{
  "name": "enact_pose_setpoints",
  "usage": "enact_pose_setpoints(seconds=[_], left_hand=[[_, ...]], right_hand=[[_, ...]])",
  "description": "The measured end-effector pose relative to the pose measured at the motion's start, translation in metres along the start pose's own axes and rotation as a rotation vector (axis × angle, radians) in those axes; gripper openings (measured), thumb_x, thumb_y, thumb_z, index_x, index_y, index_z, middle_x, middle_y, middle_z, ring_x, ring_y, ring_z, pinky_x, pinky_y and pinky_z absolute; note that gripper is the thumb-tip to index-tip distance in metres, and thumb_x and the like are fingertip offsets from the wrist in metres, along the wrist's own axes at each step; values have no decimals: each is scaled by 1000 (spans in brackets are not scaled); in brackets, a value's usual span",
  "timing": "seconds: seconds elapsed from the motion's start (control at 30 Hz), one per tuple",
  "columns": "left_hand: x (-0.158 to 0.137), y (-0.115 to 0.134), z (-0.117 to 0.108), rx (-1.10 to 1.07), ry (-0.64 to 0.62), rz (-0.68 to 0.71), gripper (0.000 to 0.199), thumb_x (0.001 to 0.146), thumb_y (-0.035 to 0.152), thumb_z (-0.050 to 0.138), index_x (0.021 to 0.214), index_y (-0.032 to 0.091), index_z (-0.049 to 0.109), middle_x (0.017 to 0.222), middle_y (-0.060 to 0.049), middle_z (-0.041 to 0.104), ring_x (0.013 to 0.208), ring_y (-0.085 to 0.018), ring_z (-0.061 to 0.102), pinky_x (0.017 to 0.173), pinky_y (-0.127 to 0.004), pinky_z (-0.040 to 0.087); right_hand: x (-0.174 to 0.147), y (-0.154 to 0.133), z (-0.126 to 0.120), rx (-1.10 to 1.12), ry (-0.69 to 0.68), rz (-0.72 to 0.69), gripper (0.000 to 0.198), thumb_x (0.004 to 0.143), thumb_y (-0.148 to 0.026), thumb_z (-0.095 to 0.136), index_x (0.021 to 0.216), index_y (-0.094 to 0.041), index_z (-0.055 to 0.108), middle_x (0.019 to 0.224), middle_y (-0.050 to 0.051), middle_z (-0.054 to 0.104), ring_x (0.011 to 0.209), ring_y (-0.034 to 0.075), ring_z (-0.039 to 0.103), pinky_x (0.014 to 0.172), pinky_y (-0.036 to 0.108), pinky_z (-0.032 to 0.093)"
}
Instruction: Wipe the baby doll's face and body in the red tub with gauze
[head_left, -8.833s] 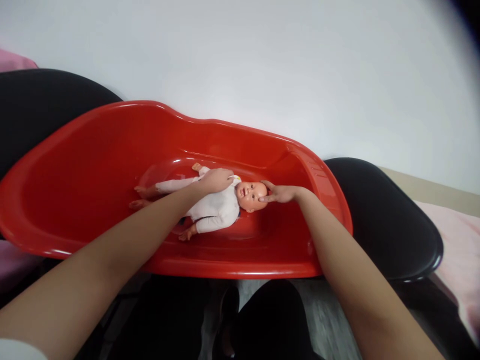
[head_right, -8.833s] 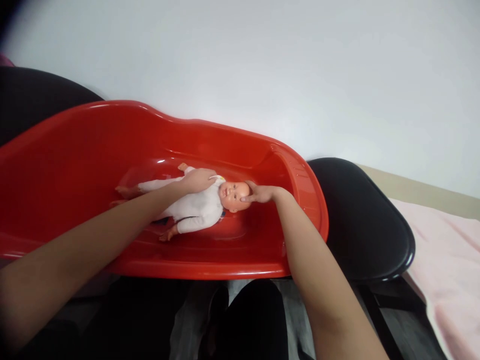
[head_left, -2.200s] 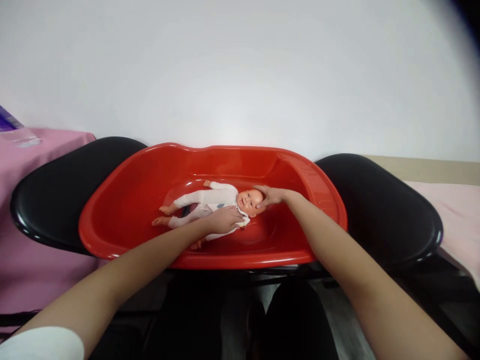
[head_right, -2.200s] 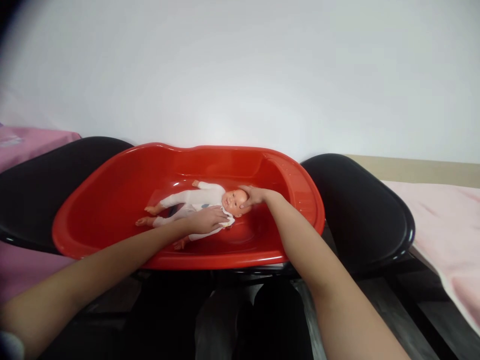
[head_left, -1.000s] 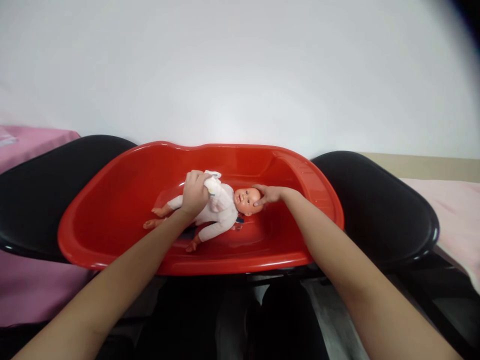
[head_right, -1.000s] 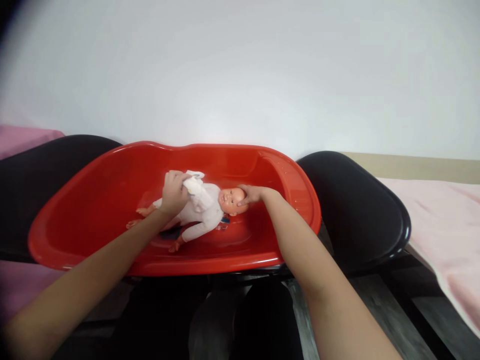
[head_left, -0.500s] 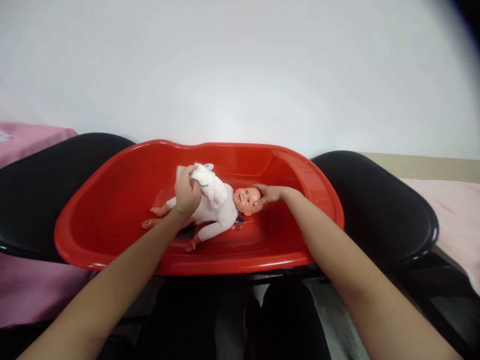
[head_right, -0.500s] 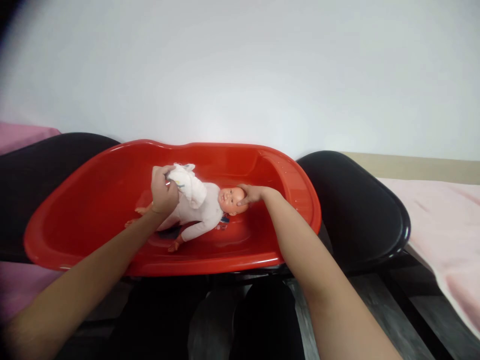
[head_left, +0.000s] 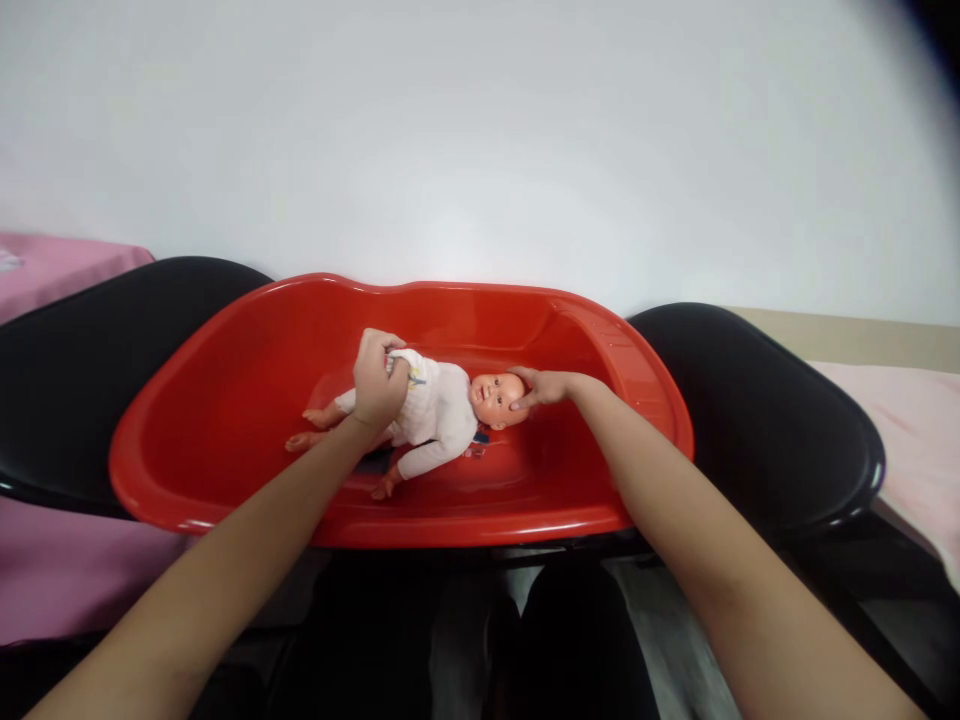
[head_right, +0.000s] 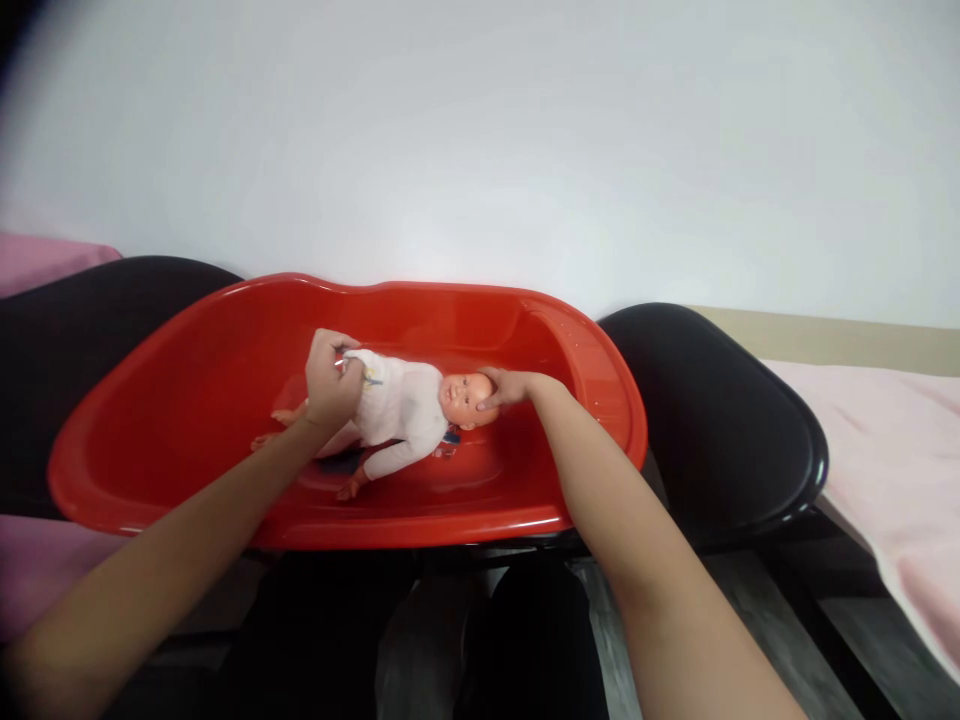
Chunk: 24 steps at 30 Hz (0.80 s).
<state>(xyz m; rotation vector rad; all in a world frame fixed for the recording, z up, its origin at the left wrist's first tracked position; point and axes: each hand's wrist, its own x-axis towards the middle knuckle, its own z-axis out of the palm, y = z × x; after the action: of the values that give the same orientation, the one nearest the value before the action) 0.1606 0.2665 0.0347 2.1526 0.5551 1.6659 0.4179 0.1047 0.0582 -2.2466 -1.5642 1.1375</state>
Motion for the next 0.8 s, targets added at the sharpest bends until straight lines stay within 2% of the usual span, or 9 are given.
enact_pose_setpoints(seconds=[0.23, 0.4, 0.53, 0.7, 0.8], left_hand=[[2, 7, -5, 84, 19, 6, 18, 83, 9, 48, 94, 19, 58, 96, -6, 54, 90, -17, 55, 82, -33, 48], [3, 0, -5, 115, -5, -211, 21, 87, 19, 50, 101, 21, 65, 94, -3, 64, 84, -17, 60, 81, -32, 50], [0, -7, -1, 54, -10, -331, 24, 90, 25, 48, 106, 23, 67, 100, -2, 69, 89, -17, 63, 84, -31, 50], [0, -13, 2, -46, 34, -350, 26, 88, 19, 47, 109, 21, 63, 103, -4, 67, 93, -16, 63, 87, -30, 51], [-2, -13, 4, -81, 38, -278, 27, 88, 14, 43, 109, 20, 60, 105, -4, 64, 99, -16, 61, 92, -32, 49]], right_hand=[[-1, 0, 1, 21, -1, -54, 95, 65, -50, 79, 146, -25, 37, 143, 12, 52, 126, 34, 53, 107, 46, 46], [2, 3, 0, 21, -3, -74, 93, 65, -50, 78, 146, -25, 38, 141, 12, 54, 125, 34, 54, 105, 46, 47], [5, 7, 1, -2, 13, -39, 97, 64, -53, 79, 147, -24, 37, 143, 13, 52, 126, 34, 53, 107, 45, 45], [6, 7, 1, 25, -9, -26, 101, 64, -53, 80, 149, -24, 33, 143, 13, 51, 125, 33, 54, 106, 43, 46], [4, 6, 0, 18, 0, -25, 101, 63, -54, 80, 148, -25, 34, 145, 12, 50, 127, 33, 53, 106, 43, 46]])
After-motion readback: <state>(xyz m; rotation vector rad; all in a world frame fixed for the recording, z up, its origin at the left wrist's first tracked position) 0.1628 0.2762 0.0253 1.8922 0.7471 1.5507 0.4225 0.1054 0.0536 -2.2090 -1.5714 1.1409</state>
